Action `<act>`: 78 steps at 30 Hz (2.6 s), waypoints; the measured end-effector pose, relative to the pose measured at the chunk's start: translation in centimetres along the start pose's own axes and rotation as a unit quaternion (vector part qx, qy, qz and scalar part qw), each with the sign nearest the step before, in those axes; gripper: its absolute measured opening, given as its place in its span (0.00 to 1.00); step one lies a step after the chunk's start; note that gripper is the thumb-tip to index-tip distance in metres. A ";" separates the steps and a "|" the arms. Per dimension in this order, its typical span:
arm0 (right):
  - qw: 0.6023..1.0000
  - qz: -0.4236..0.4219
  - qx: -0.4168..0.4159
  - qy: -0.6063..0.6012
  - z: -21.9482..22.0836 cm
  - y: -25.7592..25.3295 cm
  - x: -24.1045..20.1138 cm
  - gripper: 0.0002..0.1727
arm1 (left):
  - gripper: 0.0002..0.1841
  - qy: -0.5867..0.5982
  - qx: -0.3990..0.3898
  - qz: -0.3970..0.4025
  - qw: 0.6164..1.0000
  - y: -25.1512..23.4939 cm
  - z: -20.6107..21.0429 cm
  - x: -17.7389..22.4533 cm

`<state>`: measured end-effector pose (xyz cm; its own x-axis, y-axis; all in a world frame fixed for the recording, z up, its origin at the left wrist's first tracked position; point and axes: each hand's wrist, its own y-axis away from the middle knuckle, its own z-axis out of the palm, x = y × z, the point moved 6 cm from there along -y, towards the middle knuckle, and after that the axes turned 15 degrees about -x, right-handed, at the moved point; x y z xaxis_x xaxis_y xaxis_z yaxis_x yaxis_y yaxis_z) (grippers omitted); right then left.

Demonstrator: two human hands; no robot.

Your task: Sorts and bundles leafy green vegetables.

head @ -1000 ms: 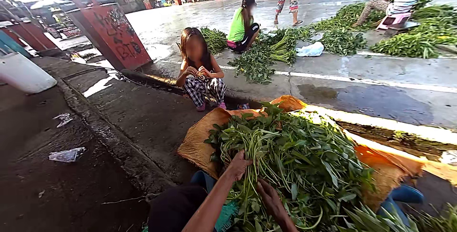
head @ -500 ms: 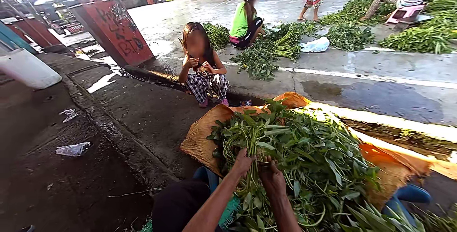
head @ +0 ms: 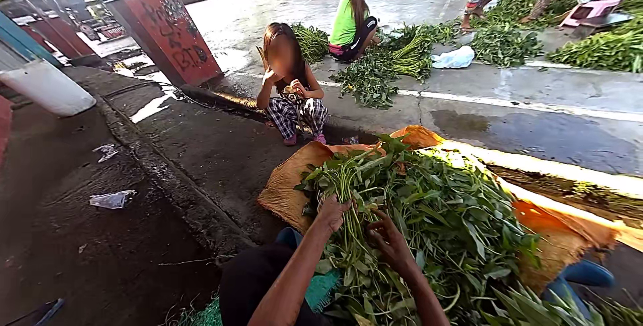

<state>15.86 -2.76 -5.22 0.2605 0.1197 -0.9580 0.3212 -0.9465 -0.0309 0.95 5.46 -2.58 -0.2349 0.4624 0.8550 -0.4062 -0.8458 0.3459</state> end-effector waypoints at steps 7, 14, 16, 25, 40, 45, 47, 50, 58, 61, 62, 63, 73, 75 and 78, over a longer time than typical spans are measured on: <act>0.938 0.095 0.002 0.332 2.0 -1.3 -4.4 0.19 | 0.14 -0.066 0.028 -0.031 0.997 0.1 0.3 -1.1; 0.987 0.134 0.084 0.037 0.5 2.1 0.2 0.15 | 0.14 0.040 0.042 0.007 0.998 -0.7 -2.2 0.3; 0.992 0.100 -0.017 -0.072 1.6 1.4 1.2 0.20 | 0.14 0.049 0.018 0.002 0.999 -0.5 -1.6 0.1; 0.957 0.051 -0.020 -0.284 4.7 2.7 2.0 0.11 | 0.14 0.093 0.032 -0.023 0.995 -0.5 -1.0 -1.2; 0.916 0.356 0.035 0.182 -4.0 4.5 9.7 0.22 | 0.12 0.172 0.147 0.078 0.971 0.0 -5.1 2.7; 0.873 0.451 -0.069 0.171 -4.3 4.7 14.3 0.32 | 0.14 0.168 0.101 -0.009 0.980 -1.1 -3.4 -0.5; 0.924 0.356 -0.016 0.137 -4.7 4.6 12.2 0.23 | 0.16 0.126 0.079 -0.023 0.989 -1.2 -2.4 -0.7; 0.969 0.220 0.076 0.080 -4.5 5.1 8.0 0.21 | 0.17 0.065 0.038 -0.025 0.997 -1.0 -0.4 -1.2; 0.982 0.035 0.139 0.125 -0.6 4.3 1.5 0.18 | 0.15 -0.068 -0.097 0.013 0.993 1.1 4.1 -1.4; 0.982 0.050 0.116 0.143 0.0 3.9 0.6 0.18 | 0.16 -0.113 -0.103 0.026 0.988 1.3 4.2 -1.2; 0.983 0.057 0.102 0.139 0.2 3.8 0.6 0.18 | 0.17 -0.126 -0.105 0.026 0.986 1.2 4.2 -1.1; 0.987 0.064 0.085 0.122 0.3 3.5 0.6 0.19 | 0.18 -0.132 -0.113 0.026 0.984 1.2 4.1 -1.1; 0.830 0.100 0.374 -0.402 -1.1 -1.5 -1.0 0.15 | 0.20 -0.106 -0.089 -0.010 0.990 1.6 4.8 -2.9; 0.737 0.063 0.404 -0.538 -0.8 -2.1 0.2 0.10 | 0.19 -0.033 -0.066 -0.027 0.997 1.5 4.5 -2.9; 0.655 -0.015 0.355 -0.667 0.4 -2.0 1.6 0.12 | 0.18 0.032 -0.003 -0.056 0.998 1.3 3.6 -2.8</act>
<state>15.22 -0.81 -6.80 -0.9156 0.2203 -0.3364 -0.3189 -0.9073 0.2739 4.28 2.09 -3.07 -0.2441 0.5699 0.7846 -0.4390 -0.7864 0.4346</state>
